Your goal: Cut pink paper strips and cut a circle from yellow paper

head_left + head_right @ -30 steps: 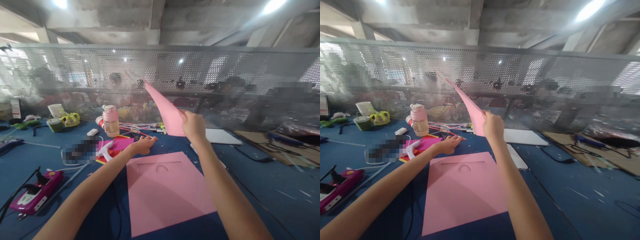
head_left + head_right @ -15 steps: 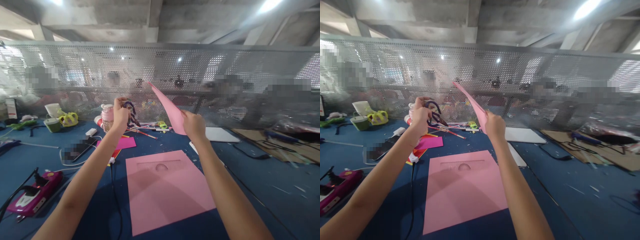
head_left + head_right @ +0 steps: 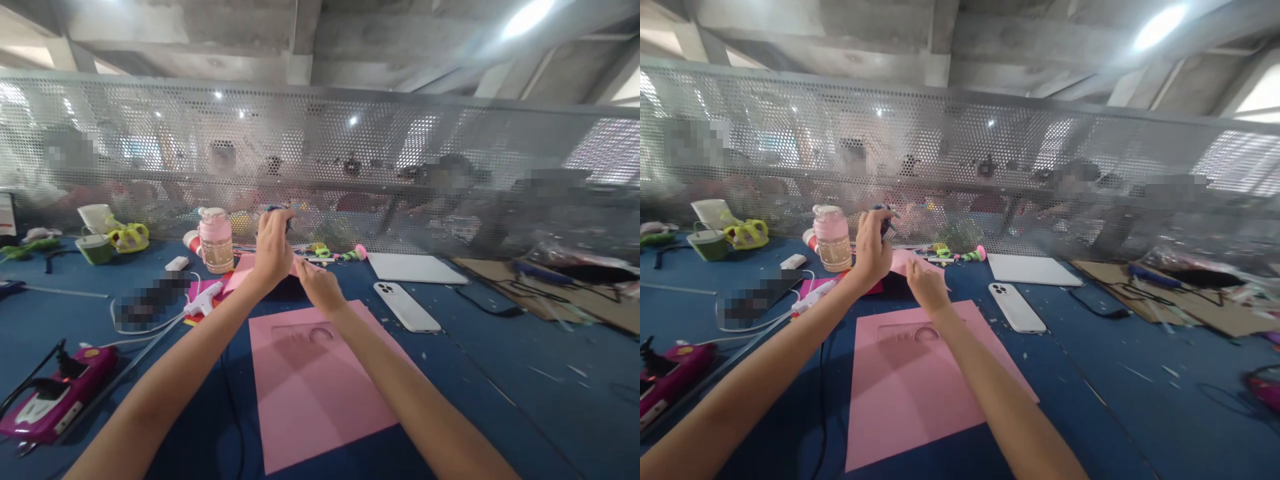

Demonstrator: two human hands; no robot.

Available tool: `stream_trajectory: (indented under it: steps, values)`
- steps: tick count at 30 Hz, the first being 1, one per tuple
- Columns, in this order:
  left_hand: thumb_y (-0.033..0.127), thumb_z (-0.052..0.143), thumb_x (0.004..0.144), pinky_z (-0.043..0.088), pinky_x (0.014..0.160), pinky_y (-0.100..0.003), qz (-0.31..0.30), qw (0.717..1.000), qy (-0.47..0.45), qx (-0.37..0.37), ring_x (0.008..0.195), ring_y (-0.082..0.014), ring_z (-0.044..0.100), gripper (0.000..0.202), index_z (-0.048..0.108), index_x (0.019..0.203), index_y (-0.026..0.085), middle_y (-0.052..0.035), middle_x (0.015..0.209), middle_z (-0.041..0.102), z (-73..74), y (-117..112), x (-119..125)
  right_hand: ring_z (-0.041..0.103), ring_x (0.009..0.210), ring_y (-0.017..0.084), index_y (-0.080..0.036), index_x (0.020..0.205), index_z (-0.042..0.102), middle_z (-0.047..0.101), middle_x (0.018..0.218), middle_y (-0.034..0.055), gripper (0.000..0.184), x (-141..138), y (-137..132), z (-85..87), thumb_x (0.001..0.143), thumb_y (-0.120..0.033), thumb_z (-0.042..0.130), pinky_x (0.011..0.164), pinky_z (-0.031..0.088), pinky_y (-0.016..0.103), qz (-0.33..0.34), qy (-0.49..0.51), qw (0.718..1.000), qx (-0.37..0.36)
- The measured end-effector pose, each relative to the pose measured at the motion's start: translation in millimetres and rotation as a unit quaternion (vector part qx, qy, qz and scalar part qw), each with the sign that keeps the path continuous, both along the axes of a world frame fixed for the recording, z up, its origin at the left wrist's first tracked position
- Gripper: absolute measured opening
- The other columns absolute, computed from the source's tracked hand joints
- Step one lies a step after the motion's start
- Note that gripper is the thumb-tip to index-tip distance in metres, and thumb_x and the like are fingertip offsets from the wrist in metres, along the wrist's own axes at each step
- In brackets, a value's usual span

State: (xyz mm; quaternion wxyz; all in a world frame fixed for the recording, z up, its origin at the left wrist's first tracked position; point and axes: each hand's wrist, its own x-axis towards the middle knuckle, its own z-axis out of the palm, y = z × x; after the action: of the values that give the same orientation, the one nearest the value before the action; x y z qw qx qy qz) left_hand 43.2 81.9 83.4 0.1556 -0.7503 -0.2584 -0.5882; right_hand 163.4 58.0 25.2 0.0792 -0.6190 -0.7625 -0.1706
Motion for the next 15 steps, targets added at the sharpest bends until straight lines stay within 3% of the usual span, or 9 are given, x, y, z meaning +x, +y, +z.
stream_trajectory:
  steps: [3, 7, 15]
  values:
    - [-0.004, 0.032, 0.057, 0.039, 0.079, -0.035, 0.010, 0.996, 0.058, -0.066, 0.083, -0.0210, 0.044, 0.046, 0.045, 0.097, 0.015, -0.0086, 0.090, 0.053, -14.5, 14, 0, 0.064, 0.081, 0.023, -0.009, 0.127, 0.040, 0.054, 0.117, 0.0213, 0.045, -11, 2, -14.2, 0.086, -0.005, 0.022, 0.065, 0.048, 0.031, -0.014, 0.002, 0.999, -0.036]
    - [-0.005, 0.031, 0.058, 0.037, 0.083, -0.035, 0.064, 0.971, 0.169, -0.158, 0.085, -0.0212, 0.043, 0.050, 0.047, 0.101, 0.012, -0.0102, 0.095, 0.054, -33.4, 27, 0, 0.063, 0.084, 0.024, -0.012, 0.121, 0.047, 0.057, 0.114, 0.0182, 0.043, -8, 7, -28.1, 0.085, -0.003, 0.025, 0.068, 0.048, 0.033, -0.019, 0.009, 0.998, -0.063]
    - [-0.002, 0.031, 0.072, 0.036, 0.083, -0.036, 0.055, 0.930, 0.305, -0.196, 0.085, -0.0222, 0.044, 0.040, 0.055, 0.097, 0.018, -0.0079, 0.091, 0.056, -62.4, 39, -4, 0.050, 0.110, 0.026, -0.019, 0.130, 0.038, 0.045, 0.131, 0.0125, 0.047, 17, 19, -41.6, 0.085, -0.007, 0.030, 0.082, 0.044, 0.039, 0.001, 0.054, 0.992, -0.111]
